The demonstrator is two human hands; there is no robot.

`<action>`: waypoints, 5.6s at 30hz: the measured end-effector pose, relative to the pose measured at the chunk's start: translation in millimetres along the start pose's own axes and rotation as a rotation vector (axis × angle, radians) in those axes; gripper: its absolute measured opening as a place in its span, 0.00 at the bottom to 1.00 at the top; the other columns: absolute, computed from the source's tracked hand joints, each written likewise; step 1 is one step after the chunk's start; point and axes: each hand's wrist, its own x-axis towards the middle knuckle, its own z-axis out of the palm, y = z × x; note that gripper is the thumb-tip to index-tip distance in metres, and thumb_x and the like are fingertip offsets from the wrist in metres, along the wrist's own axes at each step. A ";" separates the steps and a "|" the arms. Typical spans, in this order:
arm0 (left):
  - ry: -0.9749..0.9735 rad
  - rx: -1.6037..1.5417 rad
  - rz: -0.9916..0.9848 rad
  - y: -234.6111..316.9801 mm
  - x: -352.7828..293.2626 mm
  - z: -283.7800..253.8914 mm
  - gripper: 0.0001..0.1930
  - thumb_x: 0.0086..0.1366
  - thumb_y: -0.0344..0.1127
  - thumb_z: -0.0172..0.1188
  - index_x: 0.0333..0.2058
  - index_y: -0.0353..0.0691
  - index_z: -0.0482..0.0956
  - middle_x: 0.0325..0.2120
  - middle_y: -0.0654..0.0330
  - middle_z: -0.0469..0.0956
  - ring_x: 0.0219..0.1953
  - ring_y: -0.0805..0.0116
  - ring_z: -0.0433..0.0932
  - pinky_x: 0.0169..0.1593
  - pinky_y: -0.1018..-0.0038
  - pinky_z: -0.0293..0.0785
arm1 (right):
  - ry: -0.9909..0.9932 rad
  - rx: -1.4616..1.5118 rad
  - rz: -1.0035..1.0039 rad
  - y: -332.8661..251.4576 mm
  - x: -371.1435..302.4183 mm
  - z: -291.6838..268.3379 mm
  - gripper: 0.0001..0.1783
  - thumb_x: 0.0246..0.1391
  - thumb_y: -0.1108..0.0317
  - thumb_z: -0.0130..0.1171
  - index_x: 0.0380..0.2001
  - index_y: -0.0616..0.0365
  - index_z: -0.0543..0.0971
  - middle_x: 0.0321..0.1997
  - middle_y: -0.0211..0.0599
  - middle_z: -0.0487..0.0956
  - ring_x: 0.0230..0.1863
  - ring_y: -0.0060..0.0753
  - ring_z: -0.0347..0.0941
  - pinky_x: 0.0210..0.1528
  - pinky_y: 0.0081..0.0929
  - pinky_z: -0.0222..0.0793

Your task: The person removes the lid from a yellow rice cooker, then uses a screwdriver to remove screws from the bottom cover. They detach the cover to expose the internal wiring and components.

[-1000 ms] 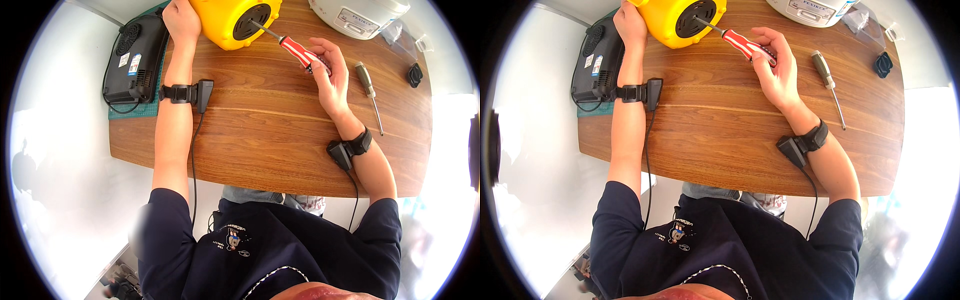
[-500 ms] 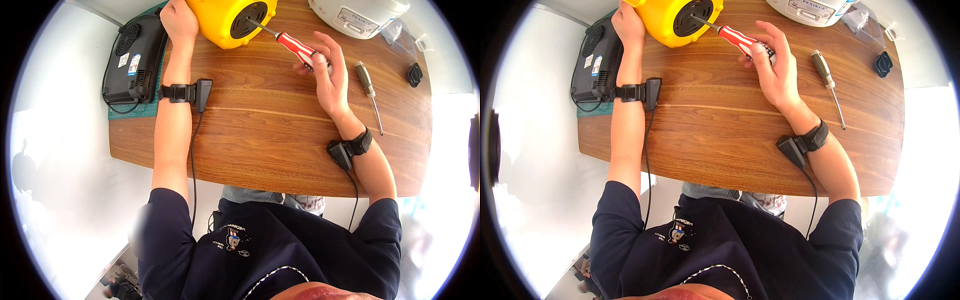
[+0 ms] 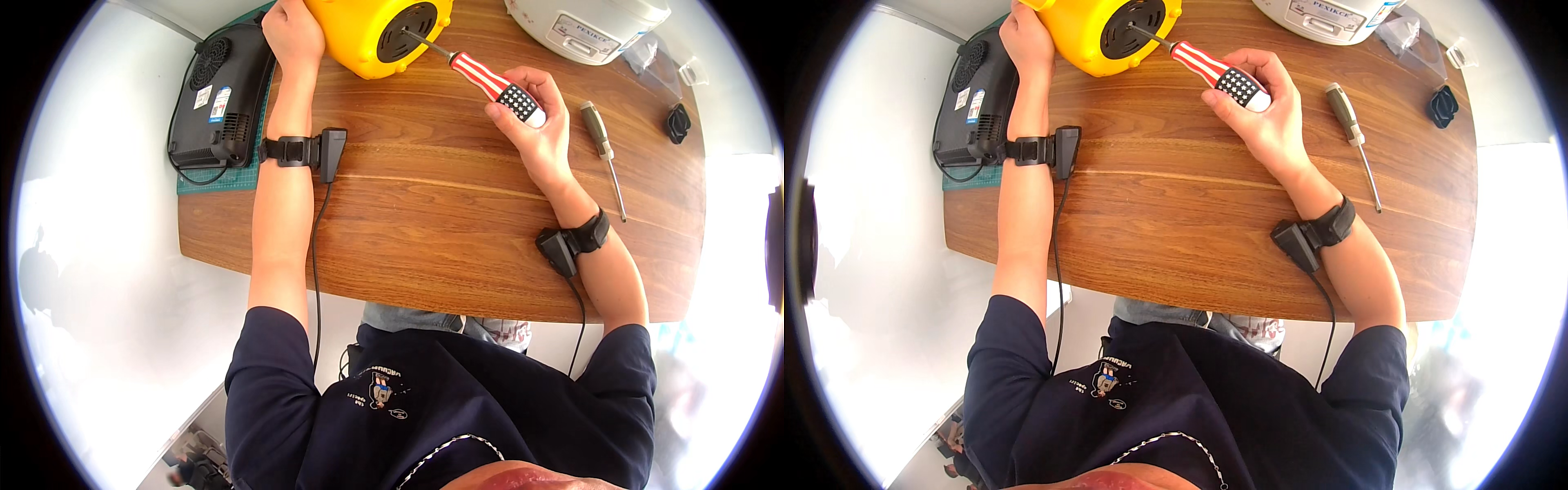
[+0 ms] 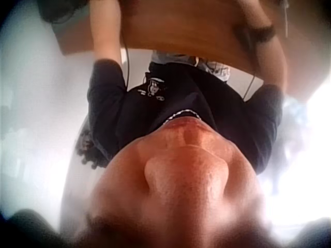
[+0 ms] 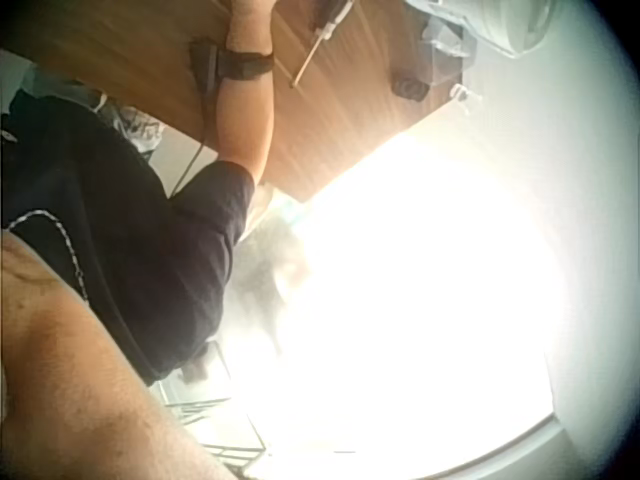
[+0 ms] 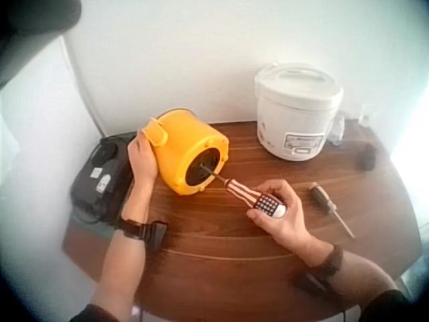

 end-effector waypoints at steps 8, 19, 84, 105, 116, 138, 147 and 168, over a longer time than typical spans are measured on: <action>0.010 -0.013 -0.010 -1.6 0.2 -0.5 0.27 0.80 0.47 0.43 0.39 0.25 0.81 0.32 0.54 0.85 0.34 0.66 0.80 0.40 0.66 0.73 | -0.167 0.053 0.188 -10.9 0.6 -3.0 0.26 0.67 0.52 0.62 0.56 0.61 0.75 0.30 0.30 0.81 0.25 0.15 0.70 0.29 0.18 0.68; 0.015 0.030 -0.057 -4.7 3.6 -8.0 0.28 0.80 0.47 0.43 0.35 0.26 0.81 0.28 0.56 0.83 0.31 0.68 0.77 0.37 0.65 0.71 | -0.193 -0.276 0.255 -8.6 1.7 -8.1 0.21 0.66 0.51 0.60 0.46 0.61 0.77 0.25 0.29 0.79 0.25 0.19 0.70 0.31 0.23 0.68; 0.011 0.023 -0.010 -5.4 0.4 -0.7 0.28 0.80 0.47 0.43 0.37 0.25 0.80 0.30 0.53 0.85 0.34 0.67 0.80 0.38 0.66 0.73 | 0.053 0.025 0.089 0.8 4.1 -3.2 0.26 0.56 0.71 0.70 0.58 0.57 0.75 0.38 0.25 0.76 0.37 0.17 0.71 0.41 0.17 0.70; 0.003 -0.017 -0.031 -1.2 -2.1 0.5 0.28 0.80 0.48 0.43 0.39 0.25 0.81 0.32 0.55 0.85 0.35 0.68 0.79 0.39 0.67 0.73 | 0.019 -0.402 -0.079 -1.2 1.7 2.4 0.22 0.54 0.70 0.71 0.52 0.56 0.79 0.42 0.35 0.79 0.40 0.30 0.76 0.45 0.29 0.74; -0.005 -0.084 -0.032 -3.7 -2.0 1.9 0.27 0.80 0.48 0.44 0.38 0.26 0.81 0.31 0.58 0.84 0.35 0.71 0.78 0.40 0.69 0.73 | 0.044 -0.331 0.042 6.3 2.0 4.5 0.19 0.57 0.69 0.68 0.51 0.57 0.78 0.44 0.40 0.78 0.42 0.40 0.77 0.46 0.33 0.74; -0.029 0.000 0.026 -7.9 -1.3 3.2 0.27 0.81 0.47 0.42 0.38 0.27 0.81 0.30 0.55 0.85 0.34 0.69 0.79 0.39 0.66 0.74 | 0.007 -0.591 -0.035 -1.9 2.3 4.5 0.20 0.49 0.72 0.62 0.49 0.54 0.81 0.40 0.38 0.79 0.42 0.41 0.78 0.47 0.35 0.75; -0.044 -0.080 -0.006 -2.2 -2.5 5.2 0.25 0.80 0.44 0.42 0.39 0.28 0.81 0.31 0.57 0.84 0.35 0.70 0.79 0.40 0.68 0.74 | -0.069 -0.674 -0.106 -2.7 0.9 5.9 0.16 0.46 0.73 0.61 0.41 0.54 0.84 0.39 0.38 0.80 0.40 0.43 0.79 0.44 0.37 0.77; -0.039 -0.057 -0.005 -2.4 -4.1 6.6 0.26 0.81 0.45 0.41 0.38 0.27 0.80 0.31 0.57 0.84 0.34 0.70 0.78 0.39 0.68 0.73 | 0.006 -0.537 -0.106 -0.2 3.6 4.6 0.18 0.51 0.71 0.64 0.47 0.57 0.81 0.39 0.38 0.78 0.39 0.41 0.76 0.45 0.36 0.73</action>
